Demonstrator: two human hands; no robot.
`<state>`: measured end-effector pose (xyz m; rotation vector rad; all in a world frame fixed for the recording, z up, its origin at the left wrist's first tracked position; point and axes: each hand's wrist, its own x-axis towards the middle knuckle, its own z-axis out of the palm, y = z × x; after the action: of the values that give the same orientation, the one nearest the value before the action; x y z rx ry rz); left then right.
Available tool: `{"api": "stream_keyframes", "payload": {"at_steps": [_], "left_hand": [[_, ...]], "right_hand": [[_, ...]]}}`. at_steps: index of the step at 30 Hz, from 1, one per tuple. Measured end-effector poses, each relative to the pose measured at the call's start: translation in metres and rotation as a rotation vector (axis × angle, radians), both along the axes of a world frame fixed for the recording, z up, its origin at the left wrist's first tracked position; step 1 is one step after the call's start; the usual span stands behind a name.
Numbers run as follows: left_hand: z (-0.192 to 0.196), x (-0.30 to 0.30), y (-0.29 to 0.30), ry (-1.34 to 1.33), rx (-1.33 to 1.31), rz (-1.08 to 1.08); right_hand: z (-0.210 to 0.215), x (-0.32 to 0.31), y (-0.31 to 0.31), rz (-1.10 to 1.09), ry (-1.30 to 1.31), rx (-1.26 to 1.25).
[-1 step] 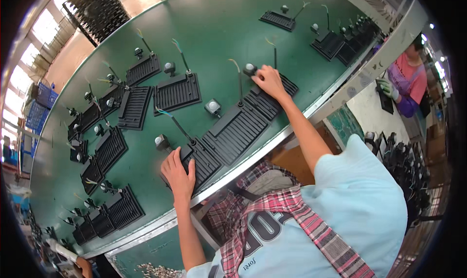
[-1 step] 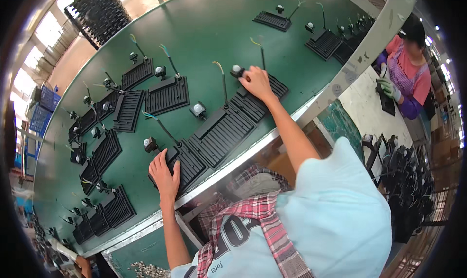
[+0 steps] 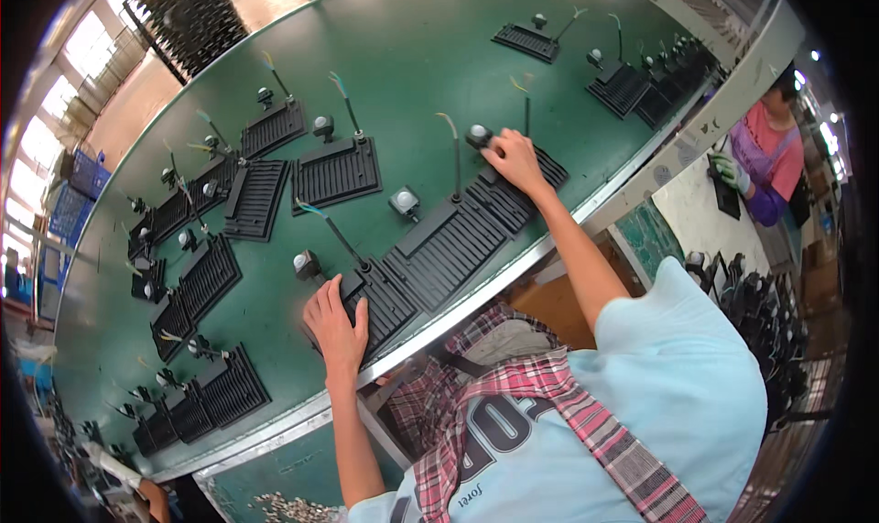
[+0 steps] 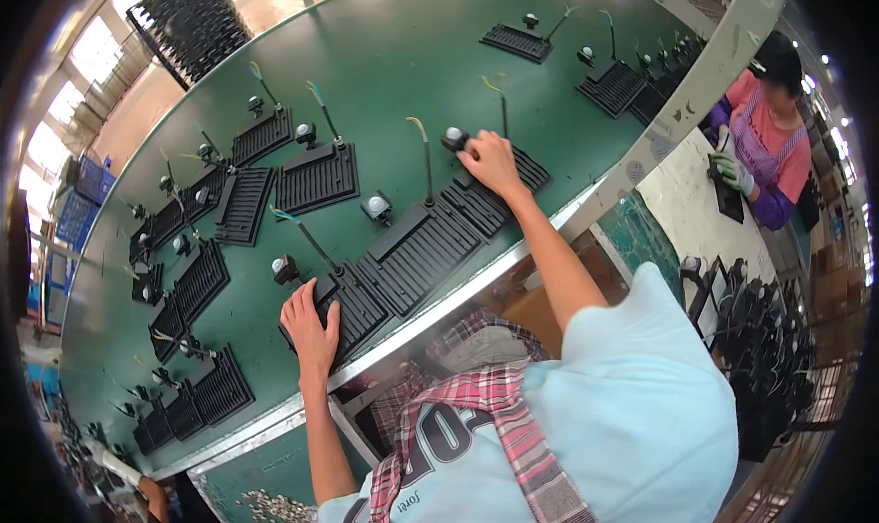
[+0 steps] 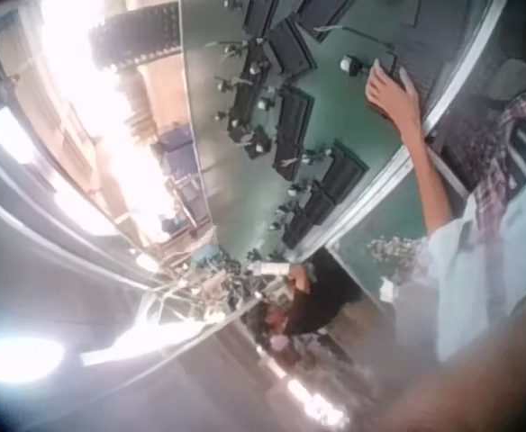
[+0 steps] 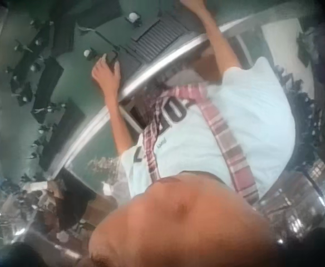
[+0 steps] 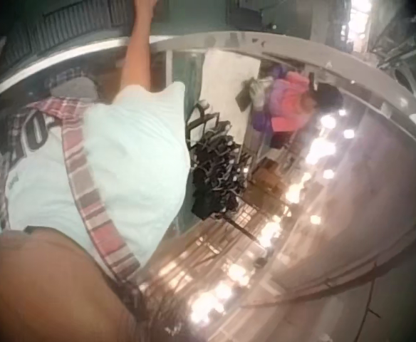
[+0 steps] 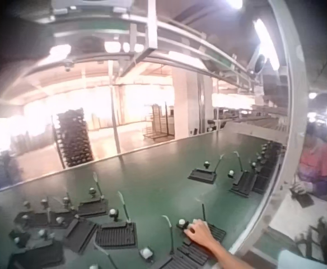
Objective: The person assembles black plastic lighting fixtures by hand, connecting wires and sensors to light fixture housings on a production line table.
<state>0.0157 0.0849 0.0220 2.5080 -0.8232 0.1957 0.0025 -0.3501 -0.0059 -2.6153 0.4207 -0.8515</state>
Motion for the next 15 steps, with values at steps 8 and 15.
{"api": "stream_keyframes", "payload": {"at_steps": [8, 15], "left_hand": [[0.006, -0.003, 0.013, 0.002, -0.024, -0.022], [0.016, -0.007, 0.0, 0.04, -0.45, 0.182]], "right_hand": [[0.027, -0.049, 0.03, -0.106, -0.169, -0.081], [0.076, 0.023, 0.163, 0.479, -0.216, 0.263]]}}
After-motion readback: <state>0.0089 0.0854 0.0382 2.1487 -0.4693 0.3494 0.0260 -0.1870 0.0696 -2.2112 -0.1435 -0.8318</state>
